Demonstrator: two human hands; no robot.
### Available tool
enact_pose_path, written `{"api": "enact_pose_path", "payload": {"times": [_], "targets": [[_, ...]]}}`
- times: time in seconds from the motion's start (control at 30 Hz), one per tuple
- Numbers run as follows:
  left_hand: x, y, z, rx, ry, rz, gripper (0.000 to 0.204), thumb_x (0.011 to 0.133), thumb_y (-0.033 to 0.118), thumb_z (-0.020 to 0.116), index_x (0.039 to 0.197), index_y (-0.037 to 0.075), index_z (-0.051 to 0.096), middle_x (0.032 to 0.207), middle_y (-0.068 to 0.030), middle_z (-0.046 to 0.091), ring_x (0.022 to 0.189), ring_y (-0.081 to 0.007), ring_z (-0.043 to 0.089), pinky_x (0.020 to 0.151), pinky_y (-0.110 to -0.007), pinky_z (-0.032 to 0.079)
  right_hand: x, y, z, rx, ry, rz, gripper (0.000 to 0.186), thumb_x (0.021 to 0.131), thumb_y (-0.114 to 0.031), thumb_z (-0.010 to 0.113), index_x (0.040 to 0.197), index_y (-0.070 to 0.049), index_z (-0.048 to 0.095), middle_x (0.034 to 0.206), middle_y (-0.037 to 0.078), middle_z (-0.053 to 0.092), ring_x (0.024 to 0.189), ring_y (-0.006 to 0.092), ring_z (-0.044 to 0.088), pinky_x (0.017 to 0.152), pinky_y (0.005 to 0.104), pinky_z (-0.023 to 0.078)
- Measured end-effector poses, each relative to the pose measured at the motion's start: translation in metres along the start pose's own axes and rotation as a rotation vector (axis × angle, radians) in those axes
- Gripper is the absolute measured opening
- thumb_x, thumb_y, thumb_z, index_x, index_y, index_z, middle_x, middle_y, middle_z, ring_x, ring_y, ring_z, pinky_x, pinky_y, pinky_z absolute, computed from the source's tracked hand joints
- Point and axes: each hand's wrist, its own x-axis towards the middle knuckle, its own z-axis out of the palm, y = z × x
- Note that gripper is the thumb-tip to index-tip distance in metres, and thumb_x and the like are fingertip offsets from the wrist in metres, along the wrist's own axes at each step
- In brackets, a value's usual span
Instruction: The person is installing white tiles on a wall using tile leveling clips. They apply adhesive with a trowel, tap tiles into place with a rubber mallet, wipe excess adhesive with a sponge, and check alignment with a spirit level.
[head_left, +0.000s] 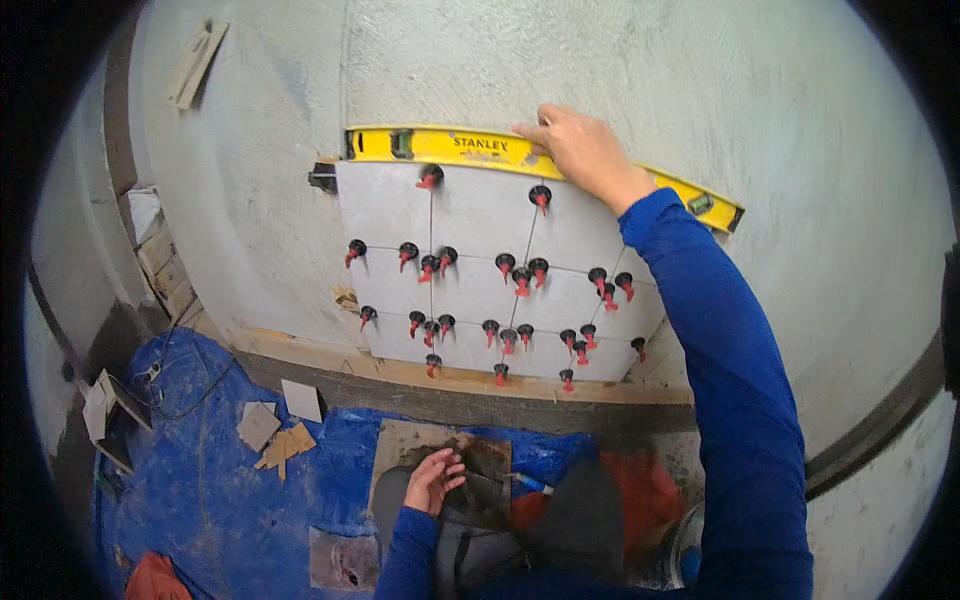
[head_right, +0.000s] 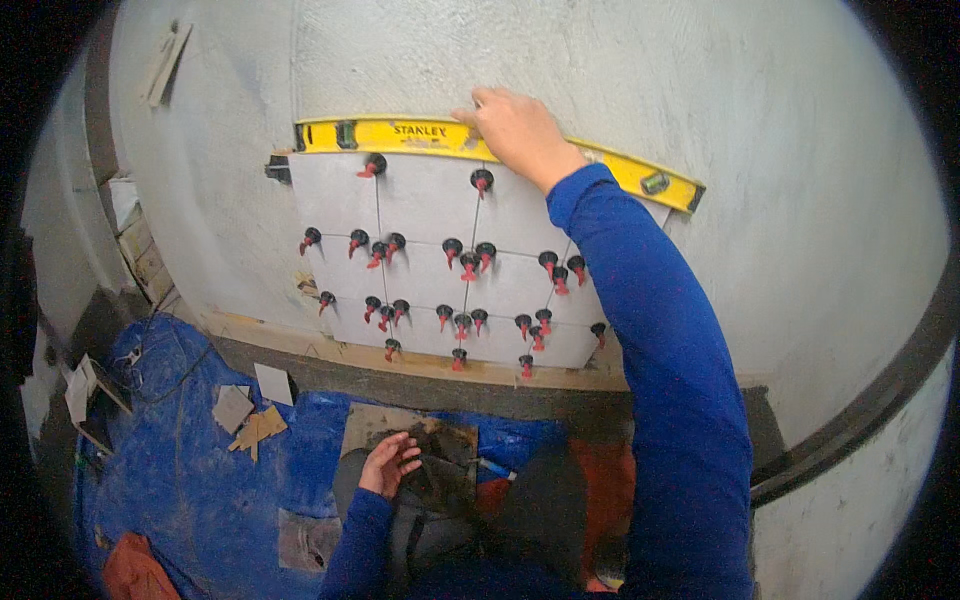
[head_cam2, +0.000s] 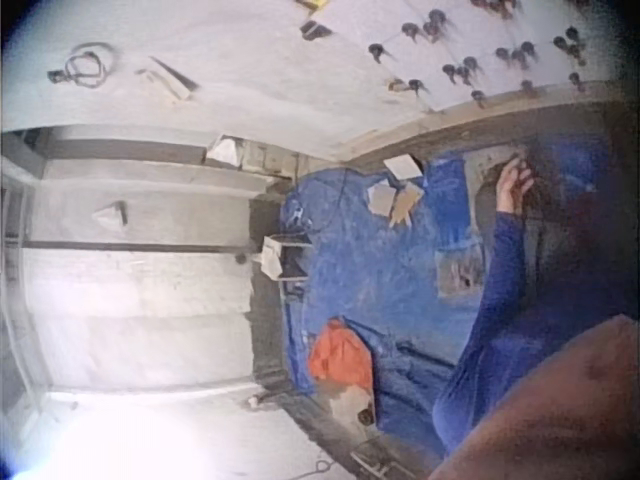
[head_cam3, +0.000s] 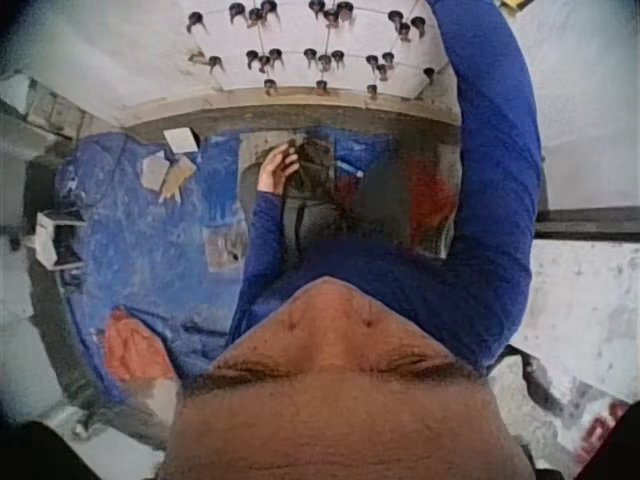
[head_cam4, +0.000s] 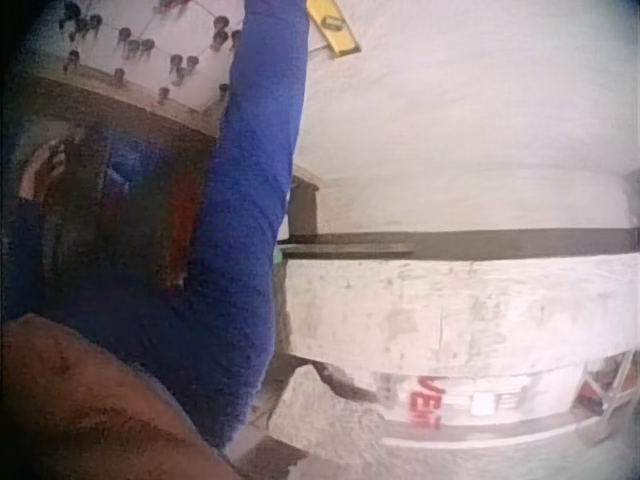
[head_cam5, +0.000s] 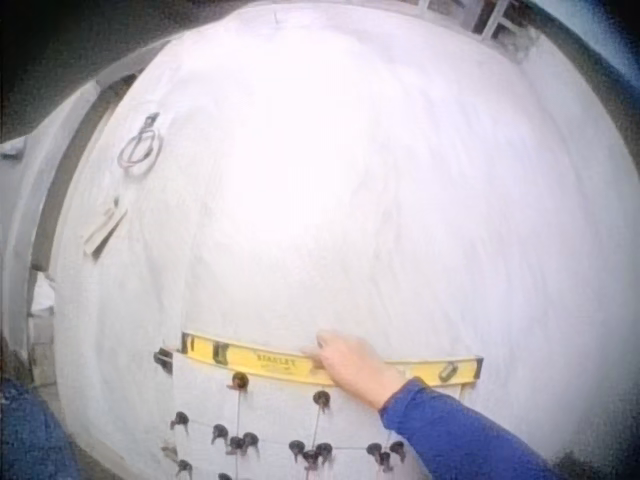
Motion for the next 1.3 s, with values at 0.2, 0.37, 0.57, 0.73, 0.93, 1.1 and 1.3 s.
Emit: {"api": "enact_pose_path", "payload": {"times": [0.2,0.37,0.57,0.73,0.93,1.1,1.3], "targets": [[0.000,0.000,0.002,0.019,0.035,-0.008,0.042,0.102,0.027,0.066,0.136,0.003,0.060,0.127,-0.0141,0.066,0.115,-0.0280,0.066,0.095,-0.044,0.058,-0.012,-0.001,0.009,-0.035,0.201,0.022,0.027,0.086,-0.030,0.074,0.109,-0.016,0.075,0.096,0.004,0.068,0.100,0.0237,0.066,0.081,0.0390,0.057],[-0.001,0.000,0.000,0.013,0.032,-0.005,0.041,0.102,0.025,0.064,0.136,0.004,0.059,0.127,-0.0145,0.066,0.115,-0.0278,0.066,0.094,-0.045,0.058,-0.026,-0.006,0.016,-0.017,0.273,0.129,0.032,0.083,-0.034,0.076,0.104,-0.011,0.072,0.098,0.004,0.069,0.100,0.0246,0.064,0.087,0.0386,0.055],[0.003,-0.001,-0.003,0.056,0.022,-0.017,0.044,0.101,0.028,0.066,0.137,0.004,0.058,0.129,-0.0145,0.066,0.116,-0.0281,0.066,0.095,-0.047,0.057,-0.058,-0.007,0.016,0.078,0.324,0.100,0.050,0.079,-0.024,0.079,0.123,-0.004,0.066,0.111,0.008,0.067,0.115,0.0288,0.056,0.102,0.0385,0.051],[0.002,-0.002,-0.002,0.108,0.036,-0.034,0.048,0.099,0.031,0.068,0.138,0.005,0.057,0.130,-0.0144,0.065,0.118,-0.0285,0.065,0.097,-0.048,0.056,-0.073,-0.009,0.018,-0.021,0.306,0.164,0.052,0.084,-0.020,0.074,0.135,-0.014,0.064,0.119,0.005,0.065,0.116,0.0270,0.055,0.098,0.0410,0.047],[0.001,-0.002,0.002,0.113,0.034,-0.052,0.050,0.100,0.031,0.068,0.140,0.004,0.056,0.132,-0.0146,0.063,0.119,-0.0289,0.064,0.098,-0.048,0.055,-0.081,-0.008,0.019,-0.067,0.349,0.271,0.057,0.078,-0.027,0.082,0.132,-0.022,0.065,0.118,0.004,0.065,0.115,0.0269,0.058,0.095,0.0434,0.044],[0.002,-0.002,0.004,0.144,0.045,-0.058,0.048,0.098,0.032,0.068,0.138,0.007,0.058,0.132,-0.0142,0.064,0.119,-0.0295,0.063,0.099,-0.049,0.054,-0.091,-0.005,0.017,0.075,0.403,0.260,0.026,0.085,-0.021,0.071,0.108,-0.011,0.070,0.127,0.012,0.064,0.124,0.0319,0.057,0.104,0.0467,0.045],[0.004,-0.002,0.007,0.134,0.045,-0.069,0.049,0.100,0.033,0.068,0.138,0.004,0.057,0.132,-0.0145,0.063,0.119,-0.0292,0.063,0.099,-0.048,0.054,-0.098,-0.009,0.019,-0.024,0.396,0.249,0.012,0.083,-0.017,0.063,0.085,-0.008,0.071,0.122,0.010,0.064,0.118,0.0305,0.057,0.098,0.0456,0.044]]}}
